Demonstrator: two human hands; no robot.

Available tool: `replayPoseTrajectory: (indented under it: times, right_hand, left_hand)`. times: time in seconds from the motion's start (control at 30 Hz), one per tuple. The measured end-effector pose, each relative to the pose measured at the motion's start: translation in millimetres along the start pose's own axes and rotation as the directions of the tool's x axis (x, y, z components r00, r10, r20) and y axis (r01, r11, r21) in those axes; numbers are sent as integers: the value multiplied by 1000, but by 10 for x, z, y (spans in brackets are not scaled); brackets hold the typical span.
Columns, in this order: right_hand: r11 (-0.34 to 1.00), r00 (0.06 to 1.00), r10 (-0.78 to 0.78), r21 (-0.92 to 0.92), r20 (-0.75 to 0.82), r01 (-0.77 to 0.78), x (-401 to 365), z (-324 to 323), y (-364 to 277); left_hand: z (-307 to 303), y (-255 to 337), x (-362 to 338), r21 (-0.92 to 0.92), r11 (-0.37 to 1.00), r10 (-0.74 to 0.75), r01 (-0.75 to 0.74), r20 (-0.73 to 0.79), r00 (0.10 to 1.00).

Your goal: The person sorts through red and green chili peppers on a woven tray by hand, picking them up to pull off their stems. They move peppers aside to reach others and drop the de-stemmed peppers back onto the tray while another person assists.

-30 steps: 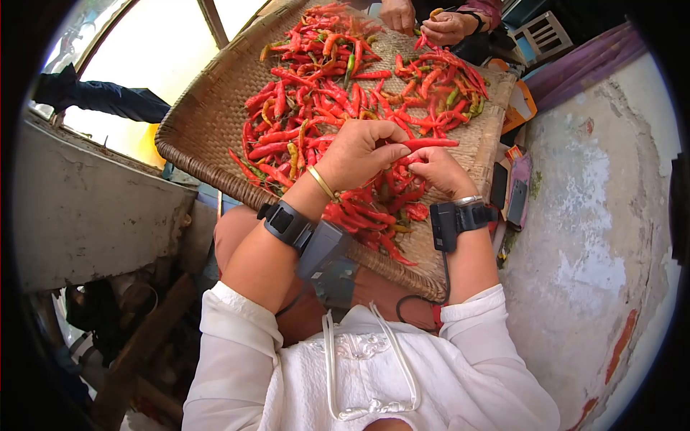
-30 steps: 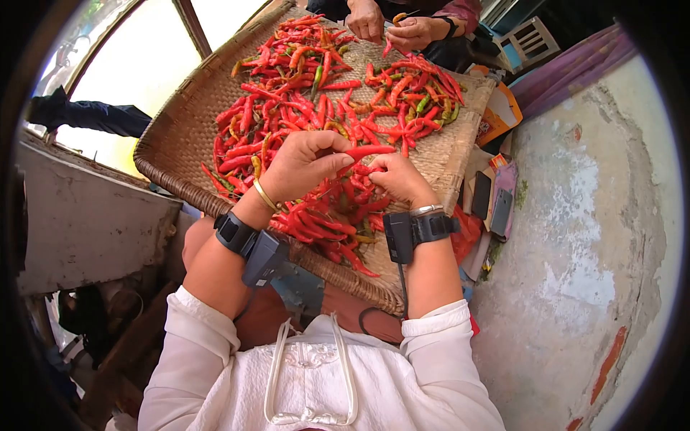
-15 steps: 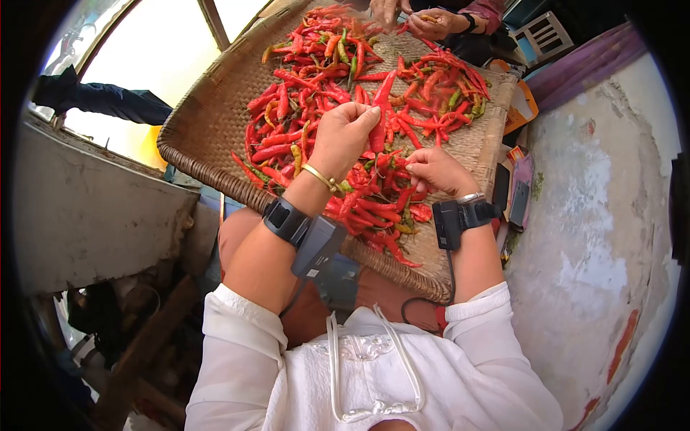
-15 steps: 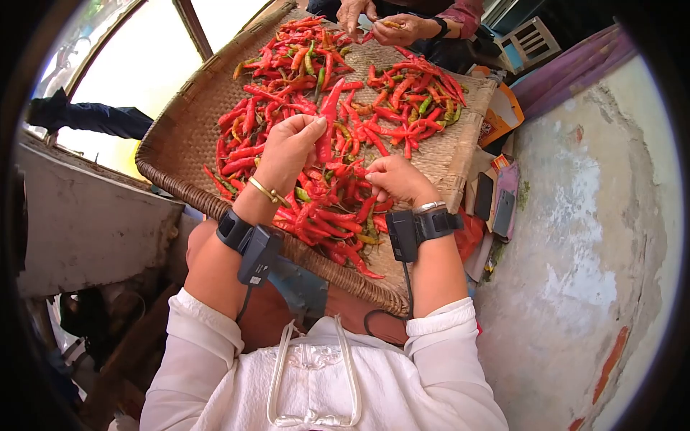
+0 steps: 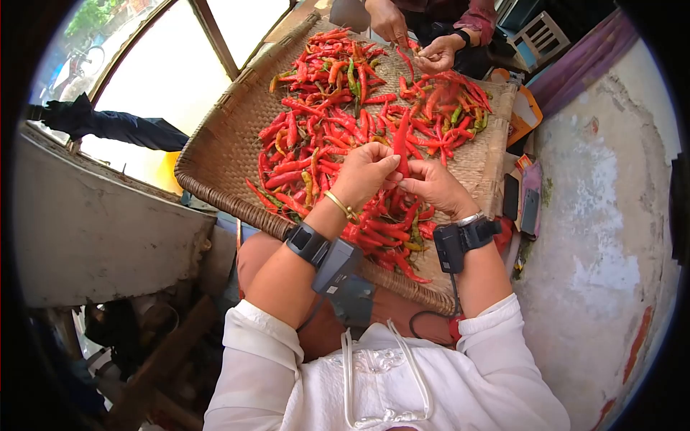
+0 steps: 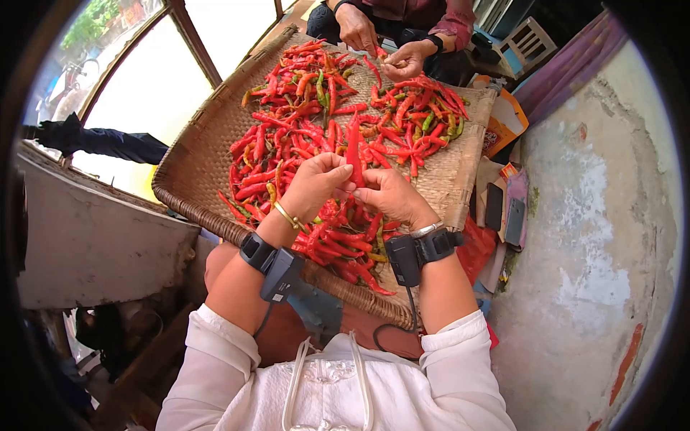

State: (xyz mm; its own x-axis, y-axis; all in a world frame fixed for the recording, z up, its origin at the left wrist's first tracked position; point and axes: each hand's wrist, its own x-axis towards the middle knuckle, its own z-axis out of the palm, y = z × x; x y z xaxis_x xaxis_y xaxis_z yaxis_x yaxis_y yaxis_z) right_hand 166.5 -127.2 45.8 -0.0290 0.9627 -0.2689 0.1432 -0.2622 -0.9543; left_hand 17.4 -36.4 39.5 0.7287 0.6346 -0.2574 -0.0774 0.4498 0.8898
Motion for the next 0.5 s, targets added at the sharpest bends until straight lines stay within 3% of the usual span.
replayPoseTrajectory:
  times: [0.03, 0.07, 0.1, 0.13, 0.17, 0.23, 0.27, 0.3, 0.33, 0.37, 0.43, 0.5]
  right_hand:
    - [1000, 1000, -11, -2, 3, 11, -18, 14, -25]
    - [996, 996, 88, -21, 3, -88, -34, 8, -73]
    - [982, 983, 185, -38, -2, -185, -46, -14, -133]
    - [952, 964, 265, -166, 30, -256, -48, -63, -219]
    - [959, 969, 243, -159, 36, -235, -18, -121, -231]
    - [948, 957, 226, -186, -182, -259, 37, -206, -229]
    - [996, 940, 88, 38, -330, -80, 54, -176, -237]
    - [964, 872, -9, 228, -489, 138, 69, -136, -244]
    - [986, 850, -38, 120, -525, 118, 57, -150, -241]
    - [996, 828, -69, 10, -557, 90, 32, -134, -278]
    - [971, 833, -174, 51, -524, 235, -143, 27, -391]
    - [812, 647, -551, -161, -528, 560, -569, 386, -747]
  left_hand:
    - [-5, 16, -13, 22, 1000, -23, 22, 38, 999]
    - [8, 37, -39, 34, 998, -52, 50, 61, 997]
    - [34, 72, -59, 191, 978, -82, 79, 6, 997]
    - [40, 52, -65, 267, 964, -10, 10, -1, 1000]
    - [45, 46, -75, 345, 937, 59, -54, -2, 998]
    - [12, -40, -6, 345, 936, 91, -67, -52, 995]
    - [-35, -93, 26, 491, 859, 192, -147, -43, 980]
    - [-90, -147, 50, 622, 753, 290, -215, -20, 957]
    - [-89, -113, -8, 771, 579, 389, -266, 26, 921]
    - [-69, -58, -63, 816, 527, 347, -239, 50, 937]
    - [-56, -24, -119, 894, 391, 256, -220, 123, 959]
    - [-98, -87, -97, 909, 353, 262, -221, 130, 956]
